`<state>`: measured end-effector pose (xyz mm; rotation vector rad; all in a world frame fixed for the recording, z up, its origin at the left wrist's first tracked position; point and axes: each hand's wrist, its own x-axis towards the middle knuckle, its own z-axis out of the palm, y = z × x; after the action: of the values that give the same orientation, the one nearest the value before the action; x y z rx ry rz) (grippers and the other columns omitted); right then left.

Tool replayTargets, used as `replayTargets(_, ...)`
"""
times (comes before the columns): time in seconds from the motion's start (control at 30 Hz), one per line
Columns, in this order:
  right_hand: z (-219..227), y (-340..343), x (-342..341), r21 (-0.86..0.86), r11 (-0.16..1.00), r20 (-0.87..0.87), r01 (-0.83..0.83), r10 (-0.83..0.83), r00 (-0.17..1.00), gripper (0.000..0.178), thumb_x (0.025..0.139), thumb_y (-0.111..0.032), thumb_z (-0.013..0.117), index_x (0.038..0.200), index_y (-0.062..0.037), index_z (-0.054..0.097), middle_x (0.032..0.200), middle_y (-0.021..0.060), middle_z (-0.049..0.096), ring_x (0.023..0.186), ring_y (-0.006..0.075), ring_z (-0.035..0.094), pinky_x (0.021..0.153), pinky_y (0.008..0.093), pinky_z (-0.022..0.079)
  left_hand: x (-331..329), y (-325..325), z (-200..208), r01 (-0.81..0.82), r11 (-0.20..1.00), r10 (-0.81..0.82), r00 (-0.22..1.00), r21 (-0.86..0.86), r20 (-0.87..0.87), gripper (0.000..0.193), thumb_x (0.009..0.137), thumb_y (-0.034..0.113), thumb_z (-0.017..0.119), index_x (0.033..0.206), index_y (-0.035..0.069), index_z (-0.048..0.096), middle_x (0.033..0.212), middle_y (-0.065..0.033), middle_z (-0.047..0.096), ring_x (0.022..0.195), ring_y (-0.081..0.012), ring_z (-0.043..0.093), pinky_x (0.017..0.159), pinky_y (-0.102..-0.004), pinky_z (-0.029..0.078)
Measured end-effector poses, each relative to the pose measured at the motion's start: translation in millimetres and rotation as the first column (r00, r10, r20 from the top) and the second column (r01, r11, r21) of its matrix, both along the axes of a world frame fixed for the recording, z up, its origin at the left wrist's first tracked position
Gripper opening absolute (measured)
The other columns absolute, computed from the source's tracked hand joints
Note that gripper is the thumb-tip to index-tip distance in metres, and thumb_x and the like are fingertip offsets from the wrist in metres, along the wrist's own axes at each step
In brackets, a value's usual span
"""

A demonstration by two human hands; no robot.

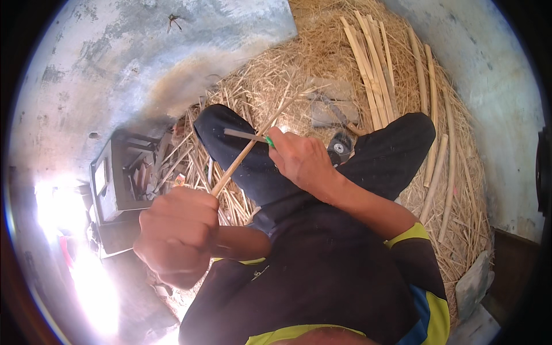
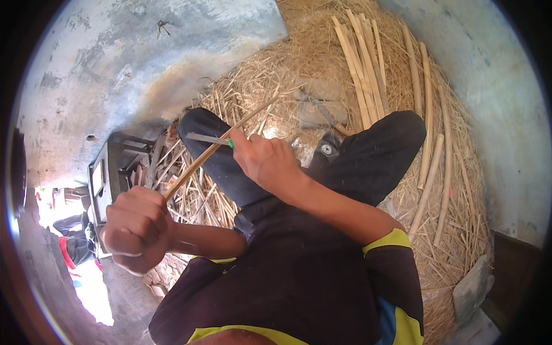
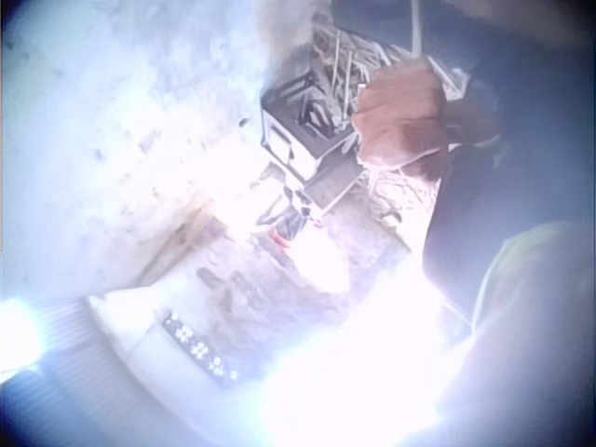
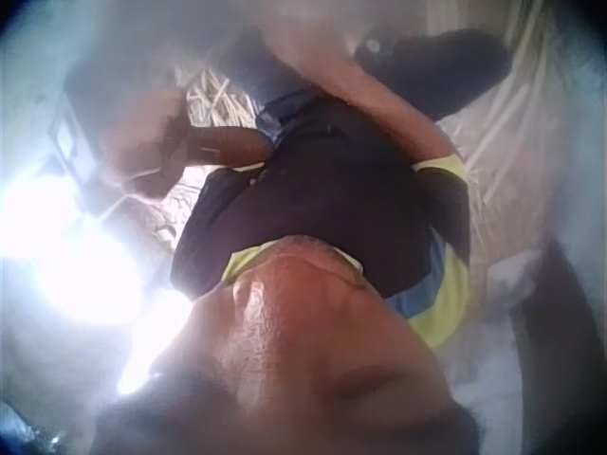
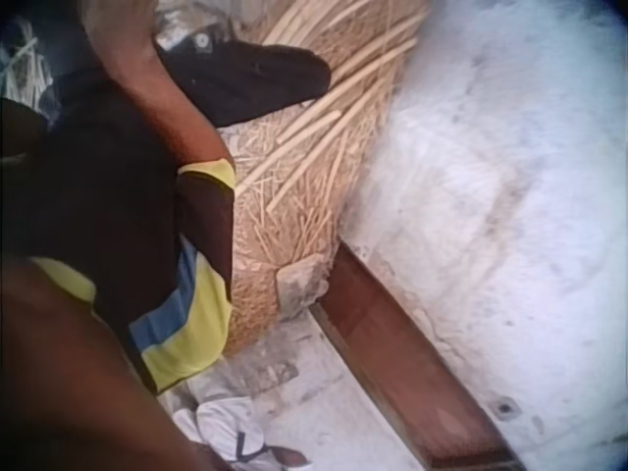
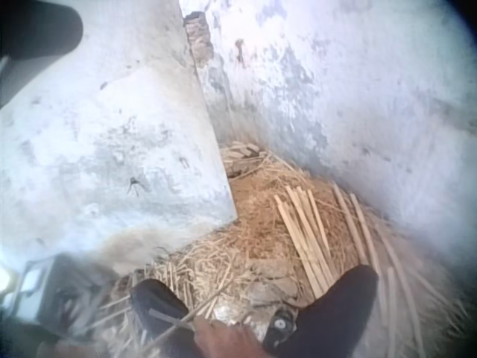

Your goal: The person sits on a straw-covered floor and uses a green-handled knife to shave thin strips of bamboo. They hold the bamboo stick in their left hand and repeatedly scrape the blade along its length to remove the outer layer, creating fine shavings.

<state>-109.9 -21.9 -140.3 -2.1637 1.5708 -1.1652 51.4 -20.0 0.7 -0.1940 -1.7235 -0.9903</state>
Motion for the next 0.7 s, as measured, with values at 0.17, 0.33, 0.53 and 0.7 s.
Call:
replayTargets(0.17,-86.4,-29.8,-39.0,0.177,0.935,-0.345,0.307,-0.233,0.909,0.013,0.089,-0.014,0.052,0.096,-0.0039,0.052,0.061,0.019,0.06,0.058,0.0367,0.064,0.05,0.0451,0.051,-7.2,7.9,-2.5,-0.036,0.999,0.036,0.999,-0.001,0.007,0.024,0.084,0.003,0.037,0.06,0.008,0.037,0.04,0.0026,0.028,0.031,-0.0074,0.022,0.031,-0.0254,0.015)
replayTargets(0.33,-100.7,-26.6,-47.5,0.297,0.874,-0.352,0.385,-0.275,0.895,0.015,0.087,-0.009,0.048,0.1,-0.0011,0.052,0.066,0.024,0.062,0.063,0.0417,0.065,0.058,0.0525,0.051,-22.7,6.1,-2.7,-0.041,0.998,0.042,0.999,-0.047,0.021,0.038,0.099,0.021,0.039,0.062,0.011,0.035,0.039,0.005,0.026,0.029,-0.0053,0.022,0.029,-0.0232,0.015)
replayTargets(0.53,-170.0,-74.0,-59.7,0.275,0.856,-0.343,0.438,-0.338,0.876,0.018,0.09,-0.011,0.048,0.104,-0.0009,0.051,0.069,0.0207,0.062,0.061,0.0374,0.064,0.055,0.0495,0.05,-26.7,-2.5,6.7,-0.063,0.996,0.066,0.997,-0.071,0.045,0.038,0.098,0.021,0.039,0.062,0.012,0.034,0.039,0.0063,0.025,0.029,-0.0048,0.02,0.03,-0.0227,0.015)
replayTargets(0.7,-153.9,-116.0,-93.3,0.761,0.51,0.575,-0.401,-0.245,0.781,0.022,0.097,-0.028,0.049,0.096,-0.0062,0.047,0.056,0.0006,0.043,0.043,0.0135,0.041,0.039,0.0301,0.035,-15.3,-6.5,3.8,-0.161,0.987,0.161,0.985,0.018,-0.067,0.032,0.094,0.017,0.037,0.062,0.013,0.033,0.04,0.006,0.023,0.03,-0.003,0.019,0.03,-0.0216,0.015)
